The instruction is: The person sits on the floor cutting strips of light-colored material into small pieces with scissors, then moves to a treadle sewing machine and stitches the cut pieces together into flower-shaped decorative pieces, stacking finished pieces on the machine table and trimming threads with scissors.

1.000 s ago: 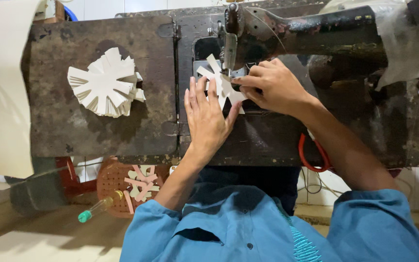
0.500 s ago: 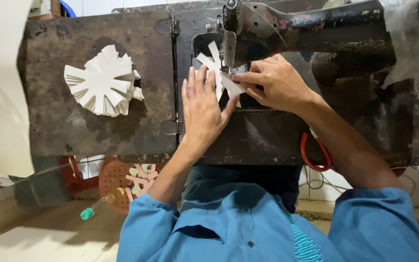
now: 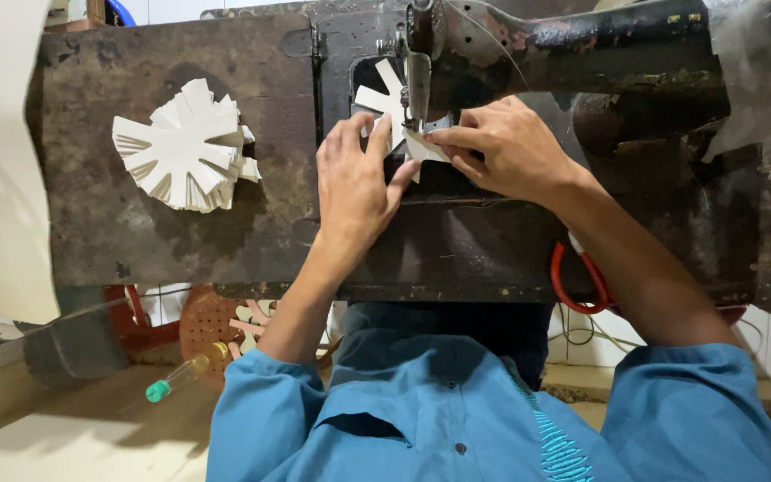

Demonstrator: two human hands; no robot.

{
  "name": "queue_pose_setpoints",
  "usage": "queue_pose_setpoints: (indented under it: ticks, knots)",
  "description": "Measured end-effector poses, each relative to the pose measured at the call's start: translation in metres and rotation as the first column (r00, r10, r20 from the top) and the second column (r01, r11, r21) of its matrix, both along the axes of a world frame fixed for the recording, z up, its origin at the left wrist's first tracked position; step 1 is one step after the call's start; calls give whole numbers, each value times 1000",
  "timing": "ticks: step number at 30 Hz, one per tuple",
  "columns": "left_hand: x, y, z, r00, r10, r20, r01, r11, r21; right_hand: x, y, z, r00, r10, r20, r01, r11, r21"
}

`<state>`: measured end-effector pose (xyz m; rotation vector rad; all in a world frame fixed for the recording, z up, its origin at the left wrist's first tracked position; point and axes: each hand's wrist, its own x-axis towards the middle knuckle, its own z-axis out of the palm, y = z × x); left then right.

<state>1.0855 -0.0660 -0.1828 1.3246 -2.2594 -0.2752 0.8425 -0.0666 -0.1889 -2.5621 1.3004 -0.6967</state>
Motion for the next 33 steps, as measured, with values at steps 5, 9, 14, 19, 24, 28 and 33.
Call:
queue_pose_setpoints:
  ticks: [5, 9, 14, 19, 24, 28, 33]
  knots:
    - [11, -17, -6, 993, -115, 1, 115, 993, 32, -1, 0, -1, 1000, 4, -13, -4, 1000, -12]
    - [14, -26, -10, 989, -147, 16, 147, 989, 31, 0, 0, -1, 1000, -4, -11, 4, 1000, -3]
    - [17, -37, -13, 982, -187, -28, 188, 981, 46, 0, 0, -1, 1000, -3, -30, 3, 1000, 3]
    - [11, -36, -19, 987, -162, -10, 162, 986, 39, -1, 1, 0, 1000, 11, 25, -11, 1000, -6]
    - [0, -30, -24, 986, -165, -18, 165, 986, -2, -1, -1, 0, 1000, 6, -4, -6, 1000, 26]
    - [4, -37, -25, 978, -207, -20, 208, 975, 76, -1, 0, 0, 1000, 9, 0, -9, 1000, 8]
    - [12, -57, -24, 939, -339, -63, 345, 927, 150, -1, 1, 1, 1000, 9, -23, -9, 1000, -20]
